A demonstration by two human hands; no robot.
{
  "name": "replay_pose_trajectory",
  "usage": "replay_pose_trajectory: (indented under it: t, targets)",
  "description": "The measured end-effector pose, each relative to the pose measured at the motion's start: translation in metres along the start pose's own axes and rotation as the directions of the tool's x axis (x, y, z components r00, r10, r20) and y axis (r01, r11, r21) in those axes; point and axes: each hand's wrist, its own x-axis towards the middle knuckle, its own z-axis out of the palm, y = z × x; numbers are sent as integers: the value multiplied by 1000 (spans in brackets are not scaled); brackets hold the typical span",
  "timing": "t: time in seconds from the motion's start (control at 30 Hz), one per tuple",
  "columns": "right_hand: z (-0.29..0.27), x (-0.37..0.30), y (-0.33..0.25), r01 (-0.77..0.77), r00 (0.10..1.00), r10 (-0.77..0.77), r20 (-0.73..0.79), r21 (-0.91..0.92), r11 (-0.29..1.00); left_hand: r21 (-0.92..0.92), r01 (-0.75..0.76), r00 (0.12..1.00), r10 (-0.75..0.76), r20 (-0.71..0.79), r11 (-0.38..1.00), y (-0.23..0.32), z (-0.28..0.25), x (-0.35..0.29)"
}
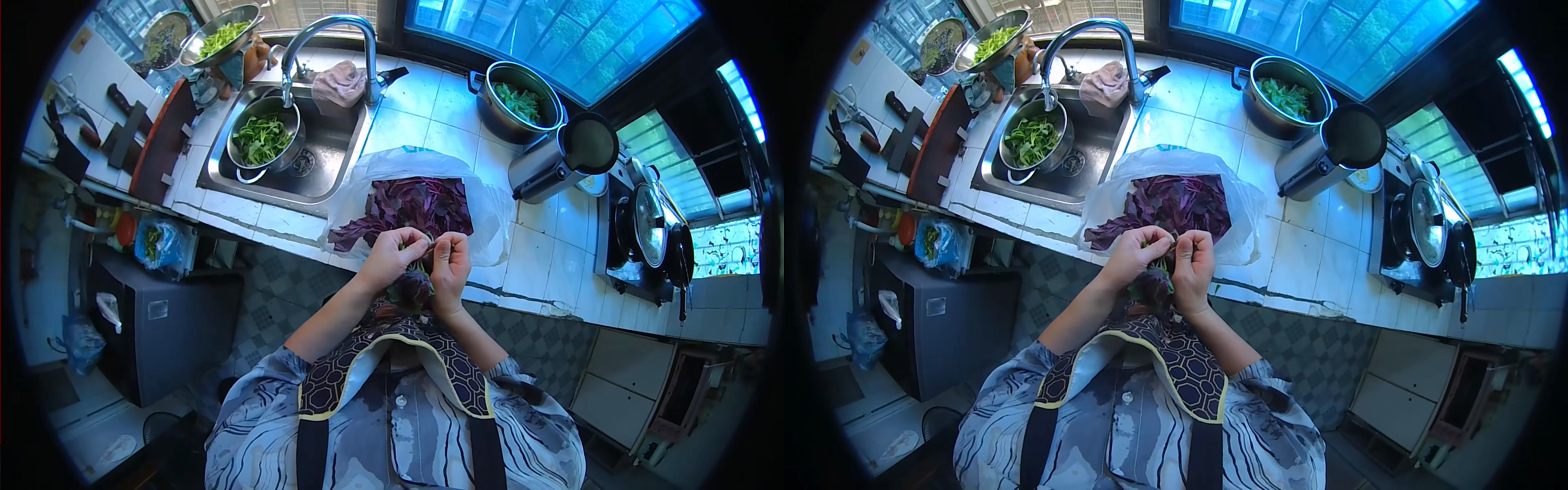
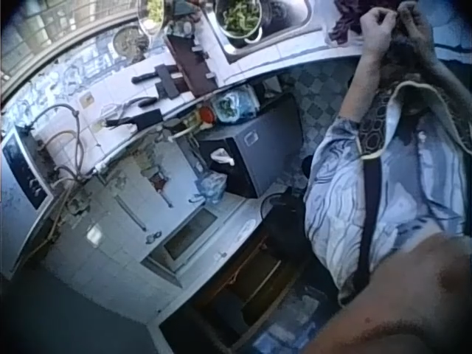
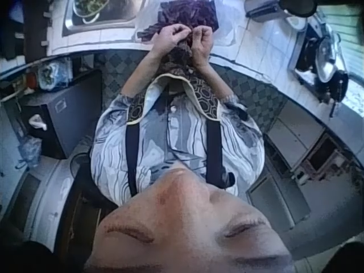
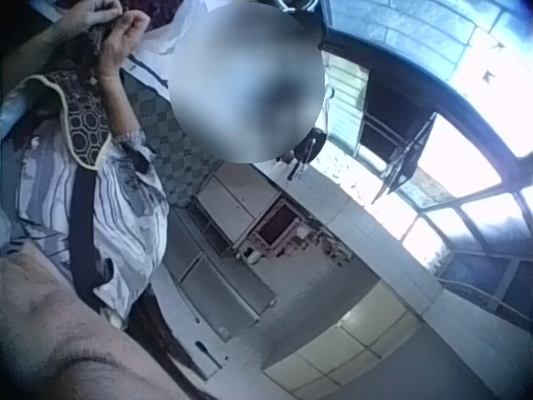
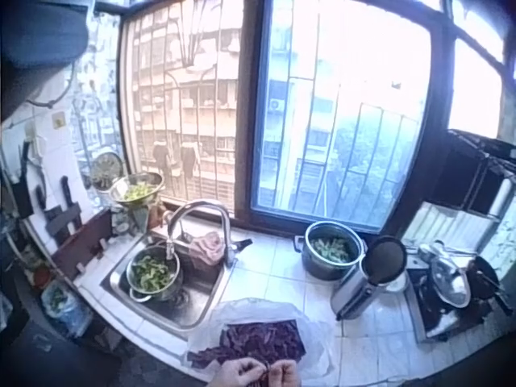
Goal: Sorting purple leafy vegetables into bags and storing them in the refrigerator.
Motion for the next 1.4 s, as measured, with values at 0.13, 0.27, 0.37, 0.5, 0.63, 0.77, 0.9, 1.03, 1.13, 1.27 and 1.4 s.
replay_pose_trajectory:
  t: [0.13, 0.27, 0.37, 0.5, 0.63, 0.77, 0.9, 1.03, 1.13, 1.27, 1.4]
  targets:
    - [-26, 18, -7, -215, 968, 246, -43, 358, 909, 48, 44, 973, -31, -227, 998, -2, -22, -1]
    - [-48, 47, -9, -382, 920, 387, 57, 349, 856, -313, 30, 981, -88, -172, 949, 11, -65, -14]
    - [-56, 60, -12, -406, 910, 398, 114, 438, 802, -451, -139, 958, 4, -286, 882, 32, -89, -27]
    - [-53, 68, -10, -475, 879, 417, 230, 355, 805, -486, -226, 921, 23, -388, 844, 57, -101, -46]
    - [-32, 74, 15, -586, 737, 576, 352, -91, 805, -449, -295, 953, 229, -197, 844, 58, -97, -44]
    - [9, 46, 60, 314, 768, 449, 457, -880, 357, -388, -149, 988, 121, -96, 909, 51, -90, -39]
    - [20, 36, 75, 459, 745, 451, 492, -868, 188, -45, -71, 976, 60, -211, 996, 41, -73, -36]
    - [4, 47, 40, 390, 874, 176, 452, -871, 300, 605, -68, 956, 225, -188, 794, 38, -62, -33]
    - [-6, 61, -3, 367, 922, -43, 385, -834, 412, 822, -94, 939, 323, -113, 561, 41, -53, -27]
    - [-19, 85, -46, 253, 946, 26, 323, -787, 563, 817, -285, 840, 541, -39, 502, 53, -27, -16]
    - [-30, 101, -64, -29, 894, 292, 340, -607, 794, 797, -421, 808, 578, 112, 433, 67, -5, 7]
